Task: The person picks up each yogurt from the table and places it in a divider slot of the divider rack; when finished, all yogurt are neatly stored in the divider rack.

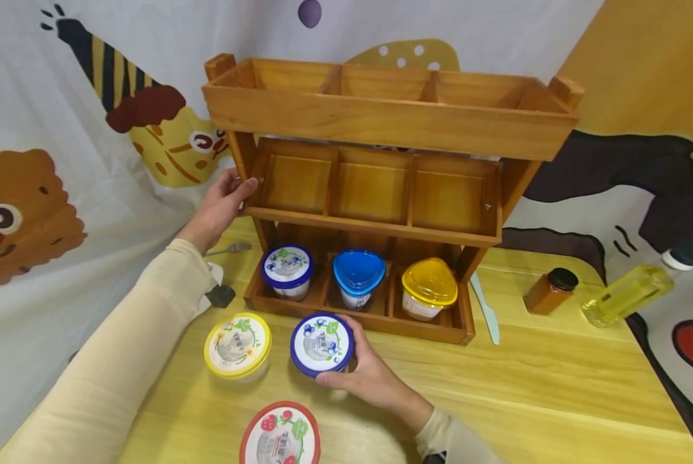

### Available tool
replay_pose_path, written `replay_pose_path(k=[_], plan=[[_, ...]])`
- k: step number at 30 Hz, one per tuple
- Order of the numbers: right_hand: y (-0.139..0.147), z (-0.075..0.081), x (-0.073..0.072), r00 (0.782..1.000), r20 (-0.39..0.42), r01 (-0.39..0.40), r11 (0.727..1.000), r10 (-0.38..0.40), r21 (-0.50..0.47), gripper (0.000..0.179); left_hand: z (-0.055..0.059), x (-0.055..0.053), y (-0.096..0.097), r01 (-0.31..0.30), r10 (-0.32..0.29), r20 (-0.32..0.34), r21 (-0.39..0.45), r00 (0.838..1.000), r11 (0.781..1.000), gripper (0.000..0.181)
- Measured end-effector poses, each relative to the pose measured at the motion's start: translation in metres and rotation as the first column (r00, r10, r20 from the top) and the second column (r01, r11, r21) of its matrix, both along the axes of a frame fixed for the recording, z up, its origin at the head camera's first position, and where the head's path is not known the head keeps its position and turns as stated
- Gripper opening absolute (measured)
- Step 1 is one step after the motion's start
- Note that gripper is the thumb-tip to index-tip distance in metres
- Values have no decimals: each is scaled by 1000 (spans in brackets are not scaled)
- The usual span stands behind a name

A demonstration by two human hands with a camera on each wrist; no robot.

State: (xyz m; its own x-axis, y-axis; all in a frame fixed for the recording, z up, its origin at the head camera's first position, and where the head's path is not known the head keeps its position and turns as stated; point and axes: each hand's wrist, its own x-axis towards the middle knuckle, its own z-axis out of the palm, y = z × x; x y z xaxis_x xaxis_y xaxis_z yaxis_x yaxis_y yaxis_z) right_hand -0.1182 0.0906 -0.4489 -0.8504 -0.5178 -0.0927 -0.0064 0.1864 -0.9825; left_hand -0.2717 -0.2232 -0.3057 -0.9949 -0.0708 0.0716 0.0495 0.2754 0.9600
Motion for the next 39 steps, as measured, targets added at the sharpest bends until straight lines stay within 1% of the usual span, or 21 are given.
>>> replay_pose_path(k=[10,13,16,20,25,29,32,35,38,39], plan=[[1,5,3,999,-37,17,1000,-18,-21,98,1,1,0,-10,10,0,-3,1000,1000,58],[4,11,5,998,-54,23,999,-25,-26,98,1,1,0,-7,7,-1,-7,1000,1000,57],[8,20,7,998,-51,31,998,-34,-53,99,1,1,1,-4,4,-4,-8,1000,1000,57],[16,36,10,997,-67,28,994,-35,-104,99,1,0,0,-5,5,-4,-2,1000,1000,57],[29,60,14,986,-160,16,986,-43,-166,97,2,0,0,-8,8,-3,-3,1000,1000,58],[41,84,15,968,-236,25,974,-79,-225,98,3,0,0,-6,6,-3,-2,1000,1000,58],[49,103,13,952,-286,27,958,-112,-285,100,3,0,0,-5,5,-2,-5,1000,1000,58],[57,121,12,939,-310,36,937,-152,-348,104,2,1,0,-1,1,0,-5,1000,1000,58],[65,135,10,923,-319,79,919,-213,-385,105,1,1,0,6,-6,5,-3,1000,1000,60],[67,139,9,917,-321,94,910,-238,-405,104,1,1,0,9,-9,6,-4,1000,1000,60]])
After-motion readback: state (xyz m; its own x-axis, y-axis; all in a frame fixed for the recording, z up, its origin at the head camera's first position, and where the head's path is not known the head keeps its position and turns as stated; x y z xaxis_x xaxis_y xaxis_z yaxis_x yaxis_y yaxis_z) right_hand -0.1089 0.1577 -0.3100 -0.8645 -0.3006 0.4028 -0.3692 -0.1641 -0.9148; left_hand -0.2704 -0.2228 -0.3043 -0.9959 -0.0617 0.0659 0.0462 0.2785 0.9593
